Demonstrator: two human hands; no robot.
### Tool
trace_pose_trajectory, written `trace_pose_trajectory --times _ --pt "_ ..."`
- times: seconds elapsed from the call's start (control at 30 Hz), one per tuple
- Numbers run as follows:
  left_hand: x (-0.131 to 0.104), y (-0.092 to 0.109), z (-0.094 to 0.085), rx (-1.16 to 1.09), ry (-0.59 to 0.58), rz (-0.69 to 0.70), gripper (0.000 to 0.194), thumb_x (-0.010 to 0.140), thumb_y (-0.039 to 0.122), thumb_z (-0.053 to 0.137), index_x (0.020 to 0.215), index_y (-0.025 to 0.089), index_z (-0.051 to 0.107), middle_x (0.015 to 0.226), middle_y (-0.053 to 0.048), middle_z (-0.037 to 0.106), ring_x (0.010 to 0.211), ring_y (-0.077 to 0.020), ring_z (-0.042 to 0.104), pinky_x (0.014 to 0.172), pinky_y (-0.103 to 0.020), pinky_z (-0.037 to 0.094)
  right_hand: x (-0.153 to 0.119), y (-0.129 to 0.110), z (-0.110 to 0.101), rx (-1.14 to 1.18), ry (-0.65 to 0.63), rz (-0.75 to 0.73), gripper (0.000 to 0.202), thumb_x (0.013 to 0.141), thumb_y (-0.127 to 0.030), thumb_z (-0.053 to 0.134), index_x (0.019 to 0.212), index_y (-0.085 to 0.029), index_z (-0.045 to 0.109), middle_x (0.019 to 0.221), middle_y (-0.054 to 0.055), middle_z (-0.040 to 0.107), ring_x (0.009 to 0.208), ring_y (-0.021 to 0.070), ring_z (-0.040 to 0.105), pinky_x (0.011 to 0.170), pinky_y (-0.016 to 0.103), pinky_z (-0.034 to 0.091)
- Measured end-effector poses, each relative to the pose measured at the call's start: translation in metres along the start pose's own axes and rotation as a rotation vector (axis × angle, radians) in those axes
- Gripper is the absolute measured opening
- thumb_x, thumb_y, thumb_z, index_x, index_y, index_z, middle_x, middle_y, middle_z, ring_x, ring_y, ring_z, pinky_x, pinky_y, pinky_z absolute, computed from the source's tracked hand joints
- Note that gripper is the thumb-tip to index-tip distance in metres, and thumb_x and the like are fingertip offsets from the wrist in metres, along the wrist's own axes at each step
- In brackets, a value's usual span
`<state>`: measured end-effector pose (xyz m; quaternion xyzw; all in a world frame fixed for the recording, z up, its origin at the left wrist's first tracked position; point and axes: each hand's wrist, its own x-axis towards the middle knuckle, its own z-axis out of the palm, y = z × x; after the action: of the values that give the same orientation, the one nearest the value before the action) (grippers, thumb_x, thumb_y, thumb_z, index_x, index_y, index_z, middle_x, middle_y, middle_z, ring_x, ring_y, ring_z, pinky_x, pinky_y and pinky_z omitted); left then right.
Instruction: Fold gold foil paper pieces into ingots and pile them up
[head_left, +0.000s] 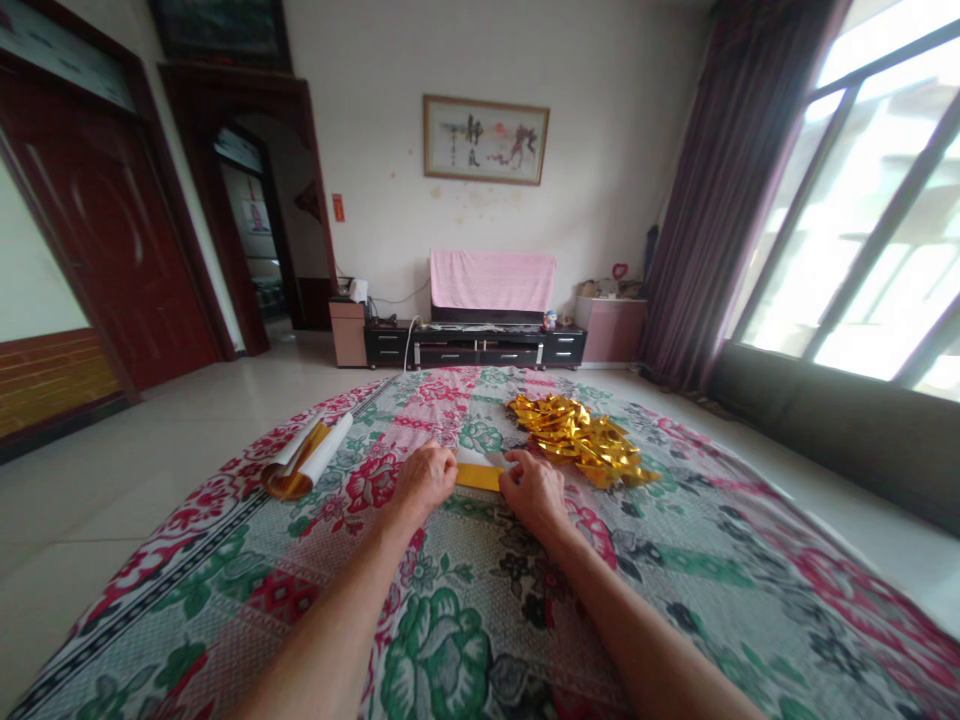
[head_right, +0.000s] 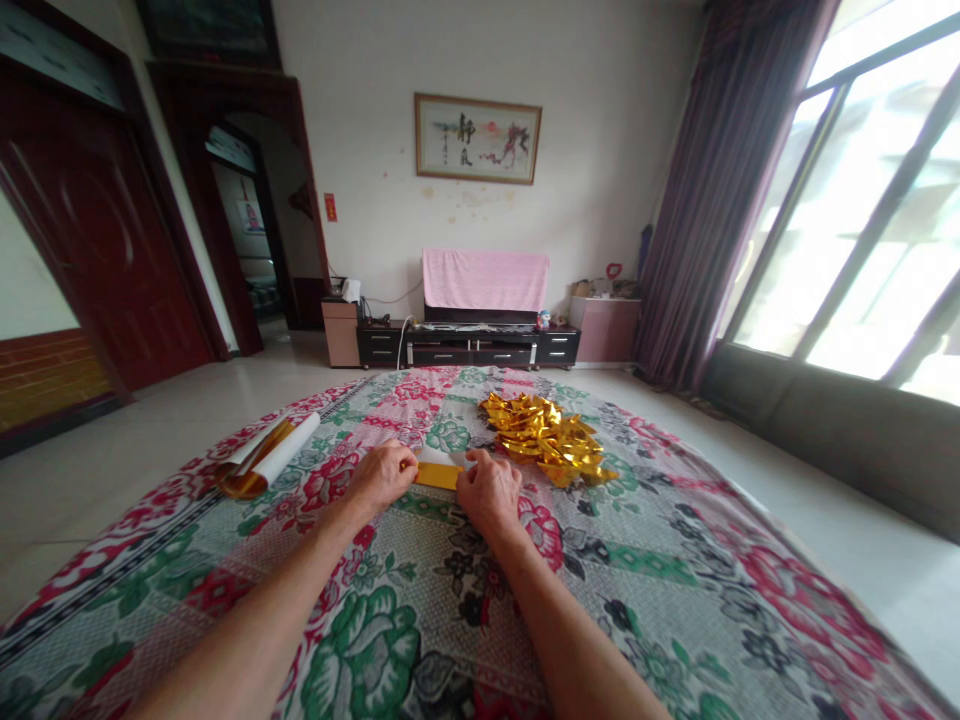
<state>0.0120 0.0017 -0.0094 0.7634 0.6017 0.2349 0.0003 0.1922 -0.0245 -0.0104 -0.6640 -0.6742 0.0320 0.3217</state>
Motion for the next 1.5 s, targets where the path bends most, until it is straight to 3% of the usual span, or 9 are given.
trace_pose_trajectory --times 0.17,0.3,0.47,0.7,1.0,1.5 --pt "0.0 -0.002 0.006 -0.045 -0.006 0.118 0.016 0.073 0.024 0.055 0.08 0.02 0.068 0.083 -0.004 0.059 0.081 -0.0151 0.055 0.077 -0.025 0.041 -0.001 0.002 0.002 -0.028 0.033 -0.031 0.028 0.072 -0.022 0.052 0.099 -0.022 0.061 0.085 0.004 0.063 0.083 0.019 0.054 0.076 0.031 0.031" --pt "0.0 -0.006 0.008 -0.092 0.012 0.185 0.018 0.073 0.015 0.05 0.077 0.019 0.068 0.083 -0.005 0.06 0.083 -0.0149 0.055 0.081 -0.026 0.04 -0.002 0.005 0.002 0.024 0.038 -0.262 0.022 0.072 -0.018 0.052 0.091 -0.025 0.063 0.102 0.004 0.059 0.093 0.0186 0.05 0.08 0.03 0.03" --pt "0.003 -0.01 0.01 -0.124 0.026 0.218 0.021 0.072 0.011 0.048 0.072 0.019 0.068 0.08 -0.004 0.061 0.083 -0.0149 0.054 0.083 -0.027 0.04 -0.003 0.006 0.0 0.066 -0.052 -0.452 0.021 0.071 -0.011 0.048 0.073 -0.024 0.064 0.093 -0.001 0.063 0.093 0.0167 0.049 0.083 0.03 0.027" --pt "0.002 -0.005 0.011 -0.096 0.042 0.311 0.023 0.072 0.011 0.048 0.068 0.021 0.068 0.077 -0.003 0.061 0.083 -0.0157 0.054 0.082 -0.028 0.04 -0.006 0.006 -0.004 0.053 -0.043 -0.5 0.019 0.069 -0.012 0.05 0.071 -0.024 0.065 0.085 0.0 0.065 0.088 0.0172 0.05 0.083 0.031 0.026" --pt "-0.002 0.004 0.007 -0.308 -0.046 0.451 0.012 0.065 0.021 0.064 0.076 0.022 0.07 0.081 -0.001 0.062 0.08 -0.0134 0.055 0.077 -0.025 0.042 -0.002 0.01 0.0 0.105 -0.081 -0.471 0.022 0.066 -0.012 0.048 0.073 -0.023 0.066 0.084 0.0 0.065 0.085 0.0162 0.053 0.082 0.029 0.032" --pt "-0.003 0.004 0.007 -0.308 0.009 0.502 0.015 0.078 0.021 0.054 0.074 0.019 0.068 0.079 -0.002 0.061 0.078 -0.0119 0.053 0.076 -0.025 0.043 -0.005 0.011 0.001 0.078 -0.061 -0.473 0.028 0.066 -0.015 0.051 0.091 -0.022 0.061 0.094 0.004 0.06 0.09 0.0189 0.052 0.085 0.033 0.033"
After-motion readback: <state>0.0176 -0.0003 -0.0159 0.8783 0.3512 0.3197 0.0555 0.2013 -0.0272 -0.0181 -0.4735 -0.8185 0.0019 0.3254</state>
